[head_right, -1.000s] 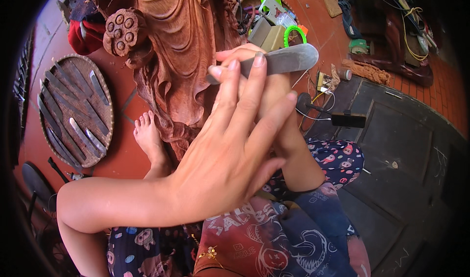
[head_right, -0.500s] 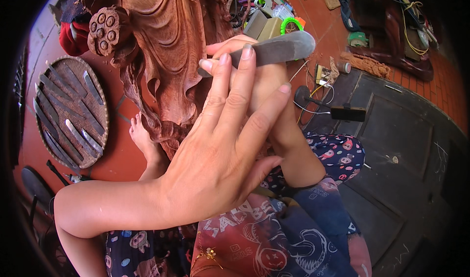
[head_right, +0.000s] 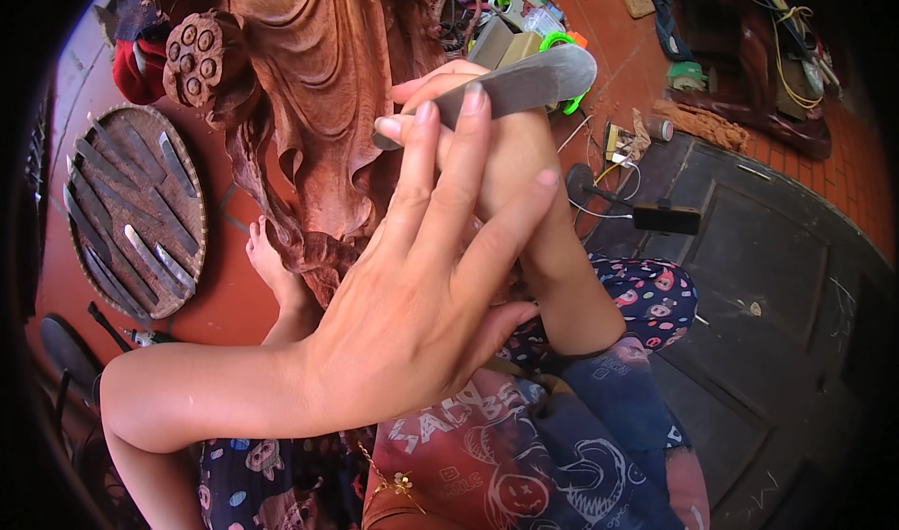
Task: The person carves a wooden statue using a chisel and a rotary tool. They refine the folds of the garment and details on the figure, switching between tools to shape and smooth the wood.
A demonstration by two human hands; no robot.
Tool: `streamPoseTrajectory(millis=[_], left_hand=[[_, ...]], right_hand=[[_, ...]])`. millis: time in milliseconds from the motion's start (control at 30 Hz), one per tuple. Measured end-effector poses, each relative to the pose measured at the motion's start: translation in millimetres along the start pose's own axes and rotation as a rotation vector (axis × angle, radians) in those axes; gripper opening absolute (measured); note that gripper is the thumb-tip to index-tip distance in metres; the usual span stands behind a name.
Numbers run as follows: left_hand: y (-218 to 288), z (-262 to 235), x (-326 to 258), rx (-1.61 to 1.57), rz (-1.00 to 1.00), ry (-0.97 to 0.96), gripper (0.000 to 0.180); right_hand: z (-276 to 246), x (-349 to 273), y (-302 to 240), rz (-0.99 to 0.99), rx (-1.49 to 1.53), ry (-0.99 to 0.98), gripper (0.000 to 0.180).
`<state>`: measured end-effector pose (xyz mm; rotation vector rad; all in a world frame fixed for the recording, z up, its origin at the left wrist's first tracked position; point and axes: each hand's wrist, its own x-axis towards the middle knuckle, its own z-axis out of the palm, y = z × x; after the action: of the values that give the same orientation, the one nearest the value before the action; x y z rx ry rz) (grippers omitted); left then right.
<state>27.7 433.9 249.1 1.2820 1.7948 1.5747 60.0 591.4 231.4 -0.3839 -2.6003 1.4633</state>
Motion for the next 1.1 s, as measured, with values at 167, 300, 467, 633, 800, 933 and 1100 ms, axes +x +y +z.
streamPoseTrajectory(millis=[167,300,467,633,800,933,1100], left_hand=[[7.3,-1.2,-2.6,0.031,-0.034,0.001,0.066],[-0.3,0.1,3.5,0.027,-0.002,0.026,0.068],[5.4,-3.6,-1.8,0.015,-0.033,0.006,0.07],[6.0,-3.2,0.0,-0.009,-0.039,0.028,0.072],[-0.4,-1.8,-0.5,0.0,-0.008,0.035,0.072],[9.3,-0.1,0.4,0.063,0.007,0.026,0.074],[3.3,2.6,3.1,-0.005,-0.009,0.024,0.076]], right_hand=[[0.3,2.8,-9.3,-0.021,-0.146,-0.109,0.014],[-3.8,8.5,-15.7,0.224,0.098,-0.045,0.017],[1.8,6.3,-8.5,0.113,-0.052,-0.046,0.017],[0.9,6.7,-0.2,0.149,-0.088,-0.032,0.018],[3.5,11.1,-24.0,0.373,0.039,0.005,0.019],[-0.2,4.0,-20.8,0.238,0.007,-0.003,0.018],[-0.7,7.3,-25.8,0.226,-0.039,-0.032,0.02]])
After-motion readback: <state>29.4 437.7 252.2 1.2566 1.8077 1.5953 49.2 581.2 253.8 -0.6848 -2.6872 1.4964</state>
